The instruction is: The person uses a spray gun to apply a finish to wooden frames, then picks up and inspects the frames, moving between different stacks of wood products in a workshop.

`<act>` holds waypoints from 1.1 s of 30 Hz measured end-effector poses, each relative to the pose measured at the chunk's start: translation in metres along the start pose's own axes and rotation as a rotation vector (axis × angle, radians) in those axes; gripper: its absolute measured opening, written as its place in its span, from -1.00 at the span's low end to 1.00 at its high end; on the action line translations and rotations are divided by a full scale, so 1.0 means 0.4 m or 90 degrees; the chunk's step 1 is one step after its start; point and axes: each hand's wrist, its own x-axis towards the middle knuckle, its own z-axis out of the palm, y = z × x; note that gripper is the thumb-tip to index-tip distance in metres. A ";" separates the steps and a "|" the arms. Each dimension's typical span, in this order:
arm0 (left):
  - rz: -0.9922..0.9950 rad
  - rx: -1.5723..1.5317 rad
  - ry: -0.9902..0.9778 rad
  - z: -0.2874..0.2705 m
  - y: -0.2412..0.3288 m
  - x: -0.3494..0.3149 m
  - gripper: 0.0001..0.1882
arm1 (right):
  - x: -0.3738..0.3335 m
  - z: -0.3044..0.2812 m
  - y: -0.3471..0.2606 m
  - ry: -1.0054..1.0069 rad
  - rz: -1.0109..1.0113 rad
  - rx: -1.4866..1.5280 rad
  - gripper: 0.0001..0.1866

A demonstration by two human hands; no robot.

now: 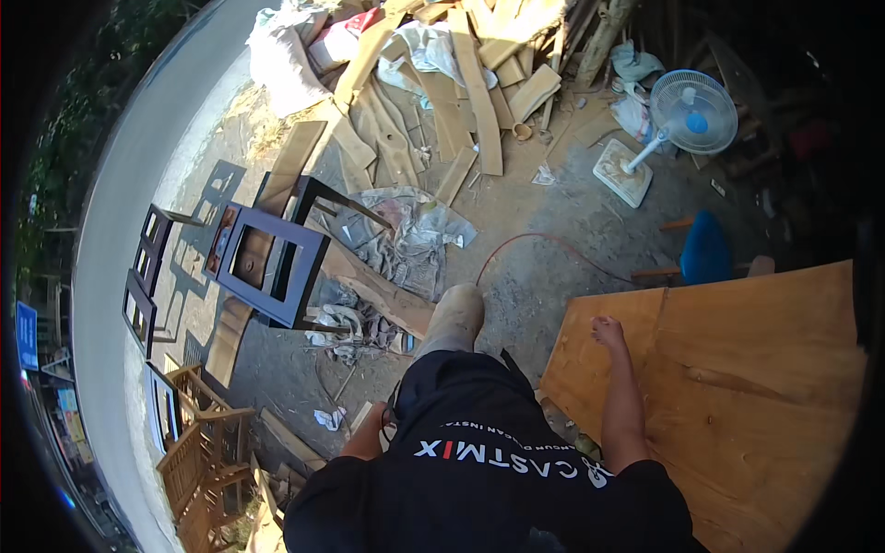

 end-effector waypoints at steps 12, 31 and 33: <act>0.195 0.455 -0.101 -0.171 1.352 0.410 -0.57 | -0.031 0.104 0.301 0.258 0.294 0.350 -0.64; 0.597 0.796 -0.307 0.662 2.804 0.303 -0.58 | 0.328 0.271 -0.123 0.120 0.507 0.568 -0.60; 0.539 0.869 -0.320 0.712 2.797 0.227 -0.57 | 0.454 0.002 -0.087 0.139 0.479 0.539 -0.59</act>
